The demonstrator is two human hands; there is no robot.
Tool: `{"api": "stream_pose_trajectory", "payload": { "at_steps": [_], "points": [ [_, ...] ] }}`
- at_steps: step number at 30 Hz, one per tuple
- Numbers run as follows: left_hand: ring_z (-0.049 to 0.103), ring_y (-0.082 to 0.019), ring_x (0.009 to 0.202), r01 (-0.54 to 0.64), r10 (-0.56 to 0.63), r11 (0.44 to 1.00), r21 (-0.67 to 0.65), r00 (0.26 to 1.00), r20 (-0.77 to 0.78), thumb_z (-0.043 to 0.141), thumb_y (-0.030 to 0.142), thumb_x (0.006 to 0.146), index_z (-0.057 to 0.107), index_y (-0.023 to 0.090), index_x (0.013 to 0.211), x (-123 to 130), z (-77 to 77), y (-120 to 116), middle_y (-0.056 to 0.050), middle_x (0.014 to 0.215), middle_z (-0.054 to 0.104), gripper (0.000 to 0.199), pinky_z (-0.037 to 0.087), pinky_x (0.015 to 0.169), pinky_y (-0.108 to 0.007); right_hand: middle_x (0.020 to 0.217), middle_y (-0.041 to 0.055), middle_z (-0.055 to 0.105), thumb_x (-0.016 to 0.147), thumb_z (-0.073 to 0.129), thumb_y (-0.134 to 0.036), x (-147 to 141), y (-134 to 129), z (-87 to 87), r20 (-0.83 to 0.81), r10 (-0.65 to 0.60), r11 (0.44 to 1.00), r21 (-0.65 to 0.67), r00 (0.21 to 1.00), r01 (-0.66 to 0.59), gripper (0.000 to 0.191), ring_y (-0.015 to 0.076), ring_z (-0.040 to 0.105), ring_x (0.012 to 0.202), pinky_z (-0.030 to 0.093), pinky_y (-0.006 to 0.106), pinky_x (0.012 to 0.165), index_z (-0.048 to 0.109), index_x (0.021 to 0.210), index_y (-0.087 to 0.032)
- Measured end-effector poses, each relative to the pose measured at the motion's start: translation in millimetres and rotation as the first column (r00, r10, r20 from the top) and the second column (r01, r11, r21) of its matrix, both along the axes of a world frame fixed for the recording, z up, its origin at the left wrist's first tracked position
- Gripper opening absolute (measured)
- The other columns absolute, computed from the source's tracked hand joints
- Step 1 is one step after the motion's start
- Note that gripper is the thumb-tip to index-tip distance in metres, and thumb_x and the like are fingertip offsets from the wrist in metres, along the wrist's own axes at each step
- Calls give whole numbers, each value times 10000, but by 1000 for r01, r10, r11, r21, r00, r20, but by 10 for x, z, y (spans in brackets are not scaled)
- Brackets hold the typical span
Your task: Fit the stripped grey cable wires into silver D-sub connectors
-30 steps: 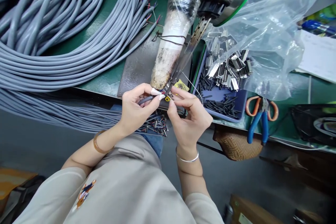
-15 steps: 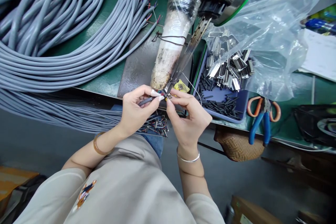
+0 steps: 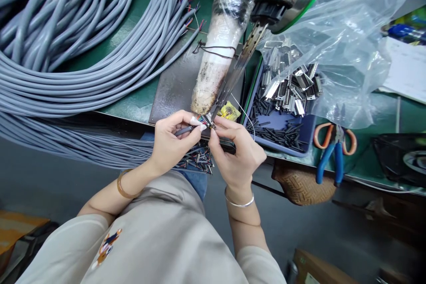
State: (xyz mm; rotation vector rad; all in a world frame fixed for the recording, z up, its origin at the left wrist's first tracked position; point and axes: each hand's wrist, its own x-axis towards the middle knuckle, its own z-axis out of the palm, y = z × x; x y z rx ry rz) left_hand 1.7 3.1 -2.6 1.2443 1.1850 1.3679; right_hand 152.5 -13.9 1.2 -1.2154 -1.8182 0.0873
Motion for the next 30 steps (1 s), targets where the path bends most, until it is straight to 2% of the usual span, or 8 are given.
{"api": "stream_pose_trajectory", "payload": {
  "at_steps": [9, 15, 19, 22, 25, 30],
  "points": [
    [639, -106, 654, 25, -24, 996, -89, 1000, 12, 785, 236, 762, 666, 168, 736, 3, 23, -42, -15, 736, 701, 139, 498, 564, -188, 1083, 34, 824, 905, 702, -98, 4, -49, -18, 11, 1, 1000, 16, 1000, -1, 181, 192, 811, 955, 663, 292, 800, 648, 953, -264],
    [606, -74, 601, 102, -73, 975, -197, 985, 154, 810, 220, 727, 670, 150, 742, -30, 13, -35, -13, 724, 706, 157, 496, 568, -174, 1107, 32, 824, 898, 719, -114, 36, -129, -87, -10, -7, 1000, 17, 1000, 7, 177, 181, 815, 877, 672, 287, 753, 650, 960, -265],
    [465, -22, 426, 252, -146, 917, -308, 933, 329, 870, 264, 692, 649, 145, 743, -82, 27, 1, 4, 655, 697, 257, 374, 416, -153, 1160, 50, 814, 885, 733, -111, 64, -161, -122, -30, 18, 999, 30, 999, -17, 187, 179, 815, 860, 676, 285, 737, 646, 959, -258],
    [403, -12, 357, 364, -194, 853, -375, 887, 419, 899, 314, 681, 641, 141, 765, -116, 52, 15, -15, 651, 720, 322, 285, 346, -159, 1098, 50, 826, 886, 731, -103, 76, -160, -115, 13, 42, 998, 36, 999, -42, 179, 178, 815, 876, 659, 268, 735, 643, 944, -247],
    [406, -16, 353, 405, -218, 828, -387, 869, 443, 918, 316, 668, 642, 137, 771, -136, 83, 8, 0, 599, 687, 345, 272, 345, -156, 1006, 30, 828, 918, 698, -130, 67, -168, -100, -43, 32, 998, -46, 999, -34, 135, 182, 810, 884, 647, 280, 724, 636, 915, -250],
    [399, -19, 373, 409, -239, 828, -384, 876, 418, 882, 316, 704, 643, 143, 770, -154, 109, -19, 26, 552, 624, 302, 288, 368, -155, 991, 37, 808, 945, 677, -186, 43, -217, -99, -324, 11, 961, -258, 946, -99, 88, 180, 795, 897, 662, 303, 735, 613, 911, -236]
  ]
}}
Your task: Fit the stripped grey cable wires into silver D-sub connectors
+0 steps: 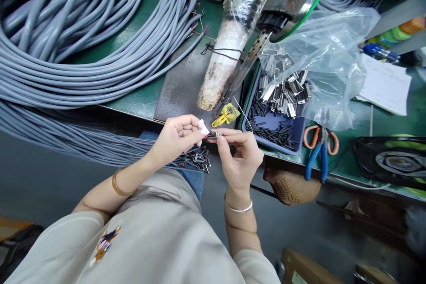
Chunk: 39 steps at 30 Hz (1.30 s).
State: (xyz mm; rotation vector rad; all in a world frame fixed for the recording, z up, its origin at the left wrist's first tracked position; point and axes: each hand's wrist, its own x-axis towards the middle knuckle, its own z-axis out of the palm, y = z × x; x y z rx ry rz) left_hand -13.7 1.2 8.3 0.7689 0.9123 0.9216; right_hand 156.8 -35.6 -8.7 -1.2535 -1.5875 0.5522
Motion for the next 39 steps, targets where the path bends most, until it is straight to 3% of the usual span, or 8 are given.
{"api": "stream_pose_trajectory", "payload": {
  "at_steps": [7, 15, 39],
  "points": [
    [418, -32, 420, 29, -28, 998, 47, 999, -28, 851, 352, 744, 663, 147, 784, -37, -30, -27, 19, 576, 618, 281, 317, 400, -165, 875, -11, 775, 945, 690, -212, -6, -7, 72, -221, 28, 987, -147, 975, -62, 140, 118, 738, 652, 621, 228, 601, 583, 857, -230],
    [423, -39, 422, 56, -56, 996, 63, 998, 3, 857, 431, 764, 668, 149, 824, -68, -72, -39, 11, 591, 622, 345, 320, 400, -175, 801, -17, 760, 932, 710, -254, 7, -1, 106, -349, 53, 956, -253, 936, -148, 195, 103, 685, 576, 578, 209, 538, 557, 818, -215],
    [418, -21, 355, 119, -115, 993, -27, 987, 111, 885, 472, 737, 647, 144, 818, -109, -109, -89, 21, 596, 635, 413, 256, 346, -162, 793, -30, 755, 933, 719, -272, -5, -78, 110, -291, 38, 948, -291, 956, -127, 169, 96, 692, 564, 585, 191, 534, 595, 833, -216]
  ]
}}
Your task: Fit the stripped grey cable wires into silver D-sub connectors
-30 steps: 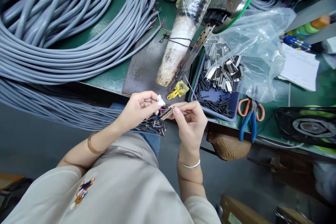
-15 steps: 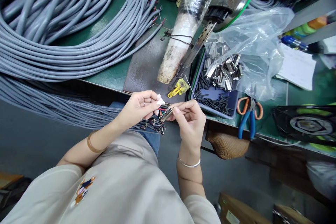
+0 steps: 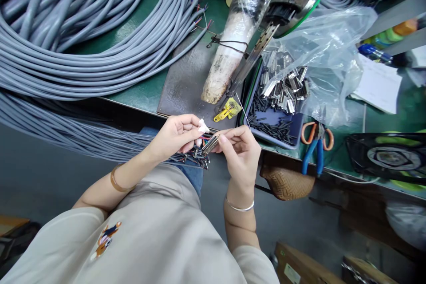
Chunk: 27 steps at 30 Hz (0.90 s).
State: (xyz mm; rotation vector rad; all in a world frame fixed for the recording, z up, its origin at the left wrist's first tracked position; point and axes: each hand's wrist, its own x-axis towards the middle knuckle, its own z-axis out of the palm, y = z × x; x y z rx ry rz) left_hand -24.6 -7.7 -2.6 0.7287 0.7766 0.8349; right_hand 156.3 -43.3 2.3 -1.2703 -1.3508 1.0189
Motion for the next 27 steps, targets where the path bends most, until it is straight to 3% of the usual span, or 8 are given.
{"api": "stream_pose_trajectory", "payload": {
  "at_steps": [9, 16, 24, 27],
  "points": [
    [430, -13, 350, 9, -9, 1000, -6, 1000, 7, 881, 518, 728, 637, 131, 832, -7, -16, -9, 30, 599, 646, 470, 268, 349, -146, 786, -31, 734, 960, 693, -329, 12, -56, 13, 171, -47, 999, -2, 984, 48, 150, 112, 709, 575, 593, 228, 566, 607, 881, -236],
    [429, -12, 349, 9, -9, 1000, -3, 1000, 15, 860, 483, 760, 638, 133, 841, -20, -38, -19, 35, 604, 644, 422, 262, 349, -149, 737, -42, 712, 964, 677, -333, 1, -49, 20, 193, -31, 999, -7, 981, 33, 151, 113, 693, 551, 564, 232, 535, 601, 869, -244],
    [425, -19, 344, 26, -26, 1000, -7, 1000, 18, 853, 487, 758, 623, 141, 842, -33, -46, -51, 39, 611, 633, 424, 261, 340, -156, 833, -23, 760, 963, 678, -284, -12, -111, 109, 289, -84, 994, 93, 954, 59, 106, 76, 653, 516, 526, 206, 510, 650, 883, -219],
    [432, -24, 364, 37, -36, 999, 27, 999, -30, 790, 445, 828, 625, 148, 866, -38, -84, -96, 40, 630, 629, 342, 286, 363, -160, 858, -17, 787, 978, 662, -264, 45, -133, 129, 293, -205, 968, 202, 934, 149, 74, 57, 585, 443, 462, 210, 444, 712, 942, -224]
  ]
}}
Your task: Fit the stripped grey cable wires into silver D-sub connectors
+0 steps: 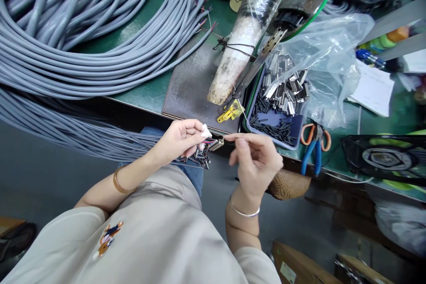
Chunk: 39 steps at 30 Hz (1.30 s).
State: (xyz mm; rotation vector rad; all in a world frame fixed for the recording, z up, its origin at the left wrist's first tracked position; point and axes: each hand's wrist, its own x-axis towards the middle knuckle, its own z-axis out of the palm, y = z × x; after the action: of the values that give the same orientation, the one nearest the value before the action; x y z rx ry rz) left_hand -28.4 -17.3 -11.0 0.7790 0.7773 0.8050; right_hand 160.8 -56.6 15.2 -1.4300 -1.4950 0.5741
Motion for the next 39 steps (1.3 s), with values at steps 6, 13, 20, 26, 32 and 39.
{"api": "stream_pose_trajectory", "payload": {
  "at_steps": [6, 13, 20, 26, 32, 39],
  "points": [
    [750, -171, 809, 454, -254, 802, 388, 847, -466, 663, 258, 936, 757, 166, 923, -68, -73, -175, -63, 895, 807, 132, 550, 779, -266, 574, -45, 662, 949, 680, -233, 138, -43, 58, 212, -179, 940, 325, 961, 104, 121, 104, 568, 425, 436, 257, 451, 792, 994, -243],
    [757, -180, 857, 351, 157, 667, 657, 796, -584, 673, 263, 953, 765, 157, 997, -454, 96, 130, -76, 968, 812, 147, 569, 808, -269, 797, -6, 783, 964, 655, -205, 169, -114, 176, 215, -62, 993, 113, 975, 38, 351, 122, 684, 558, 501, 237, 513, 626, 1313, -226],
    [549, -423, 1323, 635, 620, 578, 513, 68, -782, 693, 282, 909, 504, 68, 1491, -917, 534, 894, -271, 1396, 604, 648, 455, 1090, -533, 770, -30, 779, 954, 719, -273, 255, -138, 292, 426, 42, 998, 32, 904, -61, 88, 117, 743, 630, 546, 209, 613, 689, 884, -228],
    [625, -442, 1225, 612, 414, 770, 180, -264, -871, 679, 553, 880, 298, 29, 1611, -1015, 582, 1268, -279, 1336, 623, 977, 480, 1016, -485, 693, -42, 730, 978, 667, -252, 193, -107, 303, 533, 114, 982, 68, 838, -176, 100, 102, 691, 544, 540, 200, 576, 677, 884, -220],
    [695, -386, 1049, 644, 459, 737, 203, -258, -850, 719, 540, 807, 710, 50, 1122, -1084, 647, 1354, -204, 1009, 733, 583, 498, 917, -416, 675, -54, 711, 983, 653, -215, 135, -160, 351, 555, 180, 958, 90, 812, -274, 84, 87, 682, 519, 539, 173, 563, 652, 900, -215],
    [725, -360, 921, 709, 464, 690, 145, -279, -841, 622, 566, 869, 694, 96, 1051, -1242, 885, 721, -181, 906, 751, 510, 469, 790, -378, 699, -56, 718, 981, 644, -196, 185, -195, 351, 575, 163, 959, 97, 802, -265, 66, 84, 678, 522, 540, 180, 571, 651, 919, -217]
  ]
}}
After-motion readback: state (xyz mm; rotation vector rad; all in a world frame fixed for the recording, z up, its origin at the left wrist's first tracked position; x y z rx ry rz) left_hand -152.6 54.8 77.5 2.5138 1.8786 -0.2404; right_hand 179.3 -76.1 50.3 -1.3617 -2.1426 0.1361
